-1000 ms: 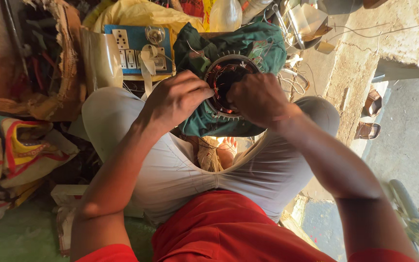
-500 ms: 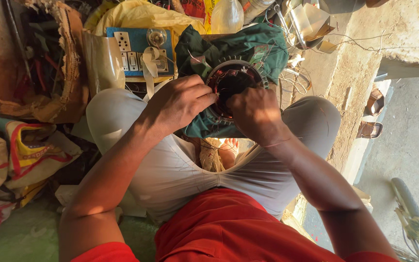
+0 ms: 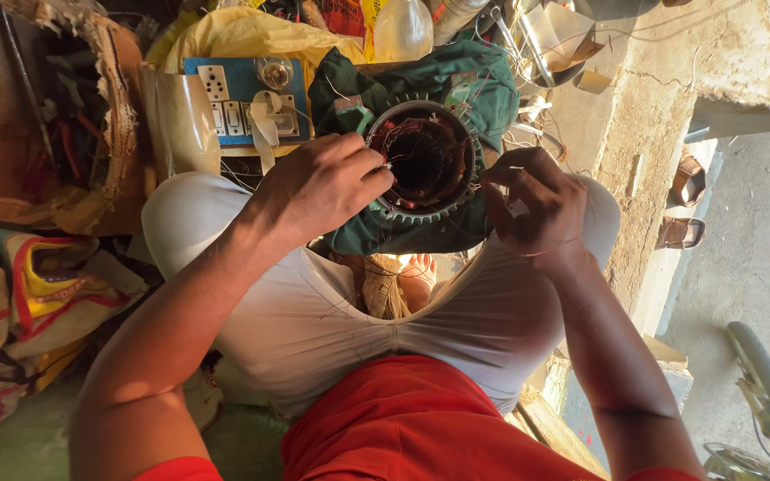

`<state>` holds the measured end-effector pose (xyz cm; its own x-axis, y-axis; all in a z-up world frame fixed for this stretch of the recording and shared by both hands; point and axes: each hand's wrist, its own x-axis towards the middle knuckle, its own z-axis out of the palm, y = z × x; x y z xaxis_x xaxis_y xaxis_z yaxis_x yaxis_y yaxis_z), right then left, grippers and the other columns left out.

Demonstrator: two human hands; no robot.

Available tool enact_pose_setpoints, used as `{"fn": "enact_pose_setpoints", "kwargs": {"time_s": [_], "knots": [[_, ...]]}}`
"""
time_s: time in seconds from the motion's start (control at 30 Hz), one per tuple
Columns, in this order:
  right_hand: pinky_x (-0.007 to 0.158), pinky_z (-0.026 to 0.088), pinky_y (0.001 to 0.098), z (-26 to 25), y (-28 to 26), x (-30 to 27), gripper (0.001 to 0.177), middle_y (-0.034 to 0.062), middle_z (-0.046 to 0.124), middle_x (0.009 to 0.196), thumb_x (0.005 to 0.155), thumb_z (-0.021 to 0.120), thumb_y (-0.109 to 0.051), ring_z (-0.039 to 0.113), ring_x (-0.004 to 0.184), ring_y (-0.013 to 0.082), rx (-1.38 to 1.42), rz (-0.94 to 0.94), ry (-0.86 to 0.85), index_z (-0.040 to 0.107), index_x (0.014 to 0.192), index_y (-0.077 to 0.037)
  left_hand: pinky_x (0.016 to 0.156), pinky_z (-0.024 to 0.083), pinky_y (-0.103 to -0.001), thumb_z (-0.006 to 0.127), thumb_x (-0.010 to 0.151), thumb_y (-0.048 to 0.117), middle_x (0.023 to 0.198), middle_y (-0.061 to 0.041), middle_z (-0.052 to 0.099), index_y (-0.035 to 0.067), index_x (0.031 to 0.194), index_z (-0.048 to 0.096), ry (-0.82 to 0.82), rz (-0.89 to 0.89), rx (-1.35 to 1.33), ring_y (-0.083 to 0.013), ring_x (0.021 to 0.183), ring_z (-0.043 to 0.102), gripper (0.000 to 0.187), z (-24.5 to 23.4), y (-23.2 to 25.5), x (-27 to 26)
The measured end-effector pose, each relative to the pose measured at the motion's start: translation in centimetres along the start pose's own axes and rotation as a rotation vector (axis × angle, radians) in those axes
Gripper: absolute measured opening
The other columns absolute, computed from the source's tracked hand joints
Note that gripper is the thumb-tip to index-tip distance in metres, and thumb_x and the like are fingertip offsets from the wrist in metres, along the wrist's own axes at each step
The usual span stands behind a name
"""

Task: The person sits on the floor and uses shears to cut a piece of cardboard, which is then inserted into a motor stator. The person then uses their hands to arrange and secure copper wires within the stator slots.

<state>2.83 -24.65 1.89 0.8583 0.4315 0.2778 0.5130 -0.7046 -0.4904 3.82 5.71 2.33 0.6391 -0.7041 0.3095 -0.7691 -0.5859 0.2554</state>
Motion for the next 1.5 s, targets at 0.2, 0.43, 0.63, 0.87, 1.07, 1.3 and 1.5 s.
{"fn": "enact_pose_setpoints", "kwargs": {"time_s": [0.2, 0.43, 0.63, 0.87, 1.07, 1.3, 1.5], "knots": [[0.062, 0.054, 0.0314, 0.8, 0.4, 1.7, 0.041, 0.0079, 0.074, 0.118, 0.074, 0.076, 0.001, 0.067, 0.071, 0.0154, -0.123, -0.23, -0.082, 0.078, 0.114, -0.012, 0.075, 0.056, -0.033, 0.068, 0.078, 0.007, 0.079, -0.002, 0.059, 0.009, 0.074, 0.062, -0.018, 0.066, -0.031, -0.019, 0.084, 0.061, 0.008, 0.0, -0.6, 0.8], [0.068, 0.055, 0.0322, -0.4, -0.1, 3.4, 0.029, 0.0024, 0.076, 0.121, 0.082, 0.078, -0.007, 0.071, 0.08, 0.0174, -0.23, -0.295, -0.212, 0.078, 0.111, -0.013, 0.071, 0.054, -0.029, 0.067, 0.078, 0.012, 0.073, 0.0, 0.057, 0.011, 0.069, 0.06, -0.057, 0.197, 0.17, -0.016, 0.08, 0.058, 0.012, 0.6, -1.1, 1.2], [0.062, 0.053, 0.032, -0.8, -0.4, 3.9, 0.026, 0.0015, 0.076, 0.12, 0.081, 0.076, -0.008, 0.071, 0.074, 0.0163, -0.322, -0.334, -0.287, 0.079, 0.106, -0.015, 0.066, 0.054, -0.029, 0.069, 0.082, 0.007, 0.072, -0.002, 0.058, 0.009, 0.072, 0.062, -0.091, 0.178, 0.087, -0.0156, 0.076, 0.058, 0.013, 0.9, -1.6, 0.9], [0.06, 0.053, 0.0331, 0.2, -3.0, 3.0, 0.04, 0.0106, 0.069, 0.116, 0.074, 0.073, -0.008, 0.066, 0.075, 0.0195, -0.11, -0.172, -0.196, 0.078, 0.114, -0.011, 0.057, 0.053, -0.031, 0.077, 0.098, 0.017, 0.079, -0.009, 0.072, 0.003, 0.093, 0.073, 0.173, -0.511, -0.455, -0.0175, 0.064, 0.068, 0.016, 0.6, 0.4, -1.4], [0.07, 0.054, 0.0356, 2.5, -4.1, 2.9, 0.026, 0.0046, 0.071, 0.108, 0.084, 0.082, -0.022, 0.065, 0.087, 0.0245, -0.026, -0.213, -0.179, 0.079, 0.107, -0.01, 0.044, 0.048, -0.036, 0.078, 0.093, 0.034, 0.057, -0.01, 0.067, 0.005, 0.094, 0.076, 0.123, -0.888, -0.485, -0.0211, 0.046, 0.066, 0.029, 2.4, 4.1, 0.2], [0.077, 0.055, 0.0338, 2.9, -3.5, 2.5, 0.022, 0.0006, 0.073, 0.107, 0.085, 0.084, -0.019, 0.065, 0.092, 0.0227, -0.013, -0.269, -0.11, 0.08, 0.106, -0.013, 0.048, 0.047, -0.043, 0.066, 0.104, 0.032, 0.056, -0.013, 0.061, 0.007, 0.082, 0.066, 0.056, -1.059, -0.292, -0.0332, 0.052, 0.065, 0.033, 3.9, 7.5, 1.5], [0.067, 0.052, 0.0343, 3.1, -3.1, 2.7, 0.019, -0.0001, 0.074, 0.106, 0.083, 0.085, -0.02, 0.065, 0.09, 0.0214, 0.007, -0.288, -0.076, 0.081, 0.101, -0.015, 0.047, 0.044, -0.041, 0.07, 0.096, 0.022, 0.053, -0.011, 0.056, 0.003, 0.086, 0.062, 0.266, -1.066, -0.39, -0.0303, 0.045, 0.06, 0.024, 4.8, 9.0, 1.2]]}}
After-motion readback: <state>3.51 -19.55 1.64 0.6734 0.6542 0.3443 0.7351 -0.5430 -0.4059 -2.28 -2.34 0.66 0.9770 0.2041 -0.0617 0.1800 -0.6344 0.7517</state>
